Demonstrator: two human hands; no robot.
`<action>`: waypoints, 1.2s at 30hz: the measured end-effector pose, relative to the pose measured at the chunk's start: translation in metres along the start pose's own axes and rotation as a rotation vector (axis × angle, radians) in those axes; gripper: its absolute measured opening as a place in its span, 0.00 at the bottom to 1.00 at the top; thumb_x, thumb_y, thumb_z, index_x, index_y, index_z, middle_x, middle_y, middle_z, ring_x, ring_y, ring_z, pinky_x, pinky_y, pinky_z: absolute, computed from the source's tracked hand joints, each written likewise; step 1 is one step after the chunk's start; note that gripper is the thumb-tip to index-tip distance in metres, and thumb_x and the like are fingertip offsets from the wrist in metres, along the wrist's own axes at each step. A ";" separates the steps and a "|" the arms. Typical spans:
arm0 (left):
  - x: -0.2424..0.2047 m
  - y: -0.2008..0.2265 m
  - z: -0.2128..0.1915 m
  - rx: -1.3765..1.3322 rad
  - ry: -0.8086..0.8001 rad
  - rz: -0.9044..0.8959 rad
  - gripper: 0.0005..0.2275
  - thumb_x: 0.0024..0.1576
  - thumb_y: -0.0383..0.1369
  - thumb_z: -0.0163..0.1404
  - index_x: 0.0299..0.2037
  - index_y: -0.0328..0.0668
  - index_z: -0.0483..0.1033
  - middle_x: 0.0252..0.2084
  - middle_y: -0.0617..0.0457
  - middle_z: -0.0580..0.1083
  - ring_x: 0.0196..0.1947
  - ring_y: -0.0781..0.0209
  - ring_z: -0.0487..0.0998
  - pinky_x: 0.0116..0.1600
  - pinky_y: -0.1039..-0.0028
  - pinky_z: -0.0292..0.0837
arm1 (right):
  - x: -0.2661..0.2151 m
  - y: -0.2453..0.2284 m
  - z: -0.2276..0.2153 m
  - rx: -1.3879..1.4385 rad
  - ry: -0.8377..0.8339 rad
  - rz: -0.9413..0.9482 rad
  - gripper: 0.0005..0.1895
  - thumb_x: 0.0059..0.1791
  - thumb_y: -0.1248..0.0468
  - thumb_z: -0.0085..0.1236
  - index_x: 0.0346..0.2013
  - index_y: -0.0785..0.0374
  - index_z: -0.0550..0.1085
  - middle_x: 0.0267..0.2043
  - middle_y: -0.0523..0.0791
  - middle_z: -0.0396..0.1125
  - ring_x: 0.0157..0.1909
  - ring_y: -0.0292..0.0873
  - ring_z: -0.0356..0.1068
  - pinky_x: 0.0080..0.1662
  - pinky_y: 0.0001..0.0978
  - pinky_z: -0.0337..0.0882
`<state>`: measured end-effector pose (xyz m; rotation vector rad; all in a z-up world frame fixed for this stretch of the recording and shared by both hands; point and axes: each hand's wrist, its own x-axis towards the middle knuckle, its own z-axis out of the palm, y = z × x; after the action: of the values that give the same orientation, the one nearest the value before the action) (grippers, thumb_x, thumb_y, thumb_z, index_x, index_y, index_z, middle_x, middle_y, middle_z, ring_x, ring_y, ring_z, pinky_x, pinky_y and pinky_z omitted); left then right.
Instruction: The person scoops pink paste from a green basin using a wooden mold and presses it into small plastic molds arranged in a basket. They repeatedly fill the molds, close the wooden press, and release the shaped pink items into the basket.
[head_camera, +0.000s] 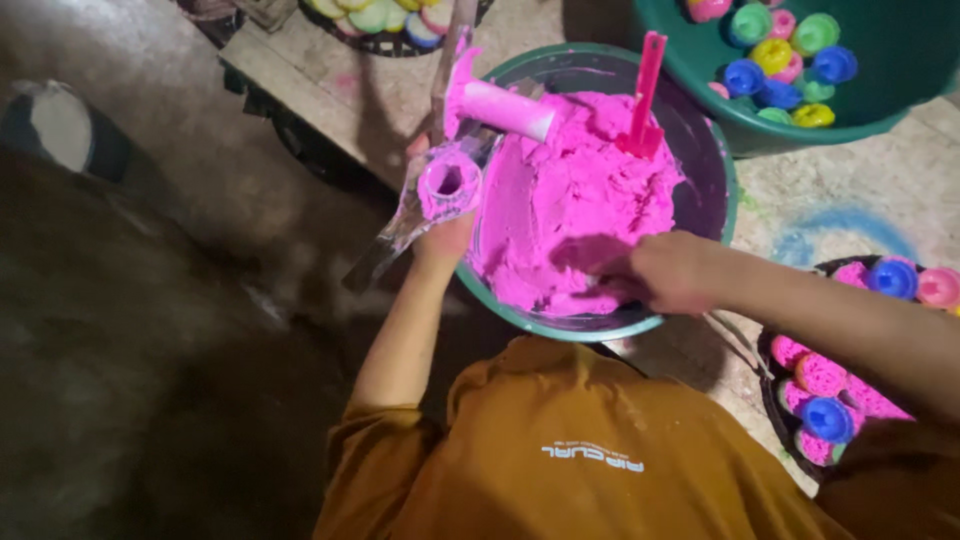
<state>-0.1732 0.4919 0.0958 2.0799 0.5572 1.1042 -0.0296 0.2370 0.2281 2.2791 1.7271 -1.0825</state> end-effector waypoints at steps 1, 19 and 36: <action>0.006 0.000 -0.002 0.004 0.010 0.090 0.13 0.56 0.30 0.59 0.48 0.36 0.74 0.46 0.45 0.76 0.50 0.49 0.78 0.61 0.62 0.72 | -0.011 -0.002 -0.008 0.013 0.006 0.010 0.23 0.50 0.47 0.50 0.58 0.43 0.76 0.34 0.53 0.75 0.38 0.56 0.76 0.44 0.49 0.73; 0.003 0.089 -0.017 0.154 -0.584 0.163 0.25 0.56 0.46 0.56 0.59 0.41 0.71 0.56 0.45 0.75 0.50 0.50 0.80 0.53 0.65 0.78 | -0.055 -0.087 -0.106 -0.601 0.114 0.205 0.11 0.49 0.62 0.52 0.41 0.49 0.81 0.34 0.45 0.73 0.37 0.49 0.77 0.37 0.43 0.75; -0.028 0.072 -0.008 0.038 -0.558 0.287 0.21 0.65 0.25 0.47 0.70 0.37 0.65 0.62 0.47 0.73 0.59 0.58 0.76 0.65 0.70 0.73 | -0.073 -0.107 -0.061 -0.736 0.410 -0.053 0.12 0.48 0.62 0.49 0.43 0.62 0.73 0.31 0.46 0.69 0.27 0.45 0.73 0.29 0.38 0.74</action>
<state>-0.1922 0.4292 0.1380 2.4153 0.0067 0.6076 -0.1017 0.2443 0.3511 2.0321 1.8867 0.0732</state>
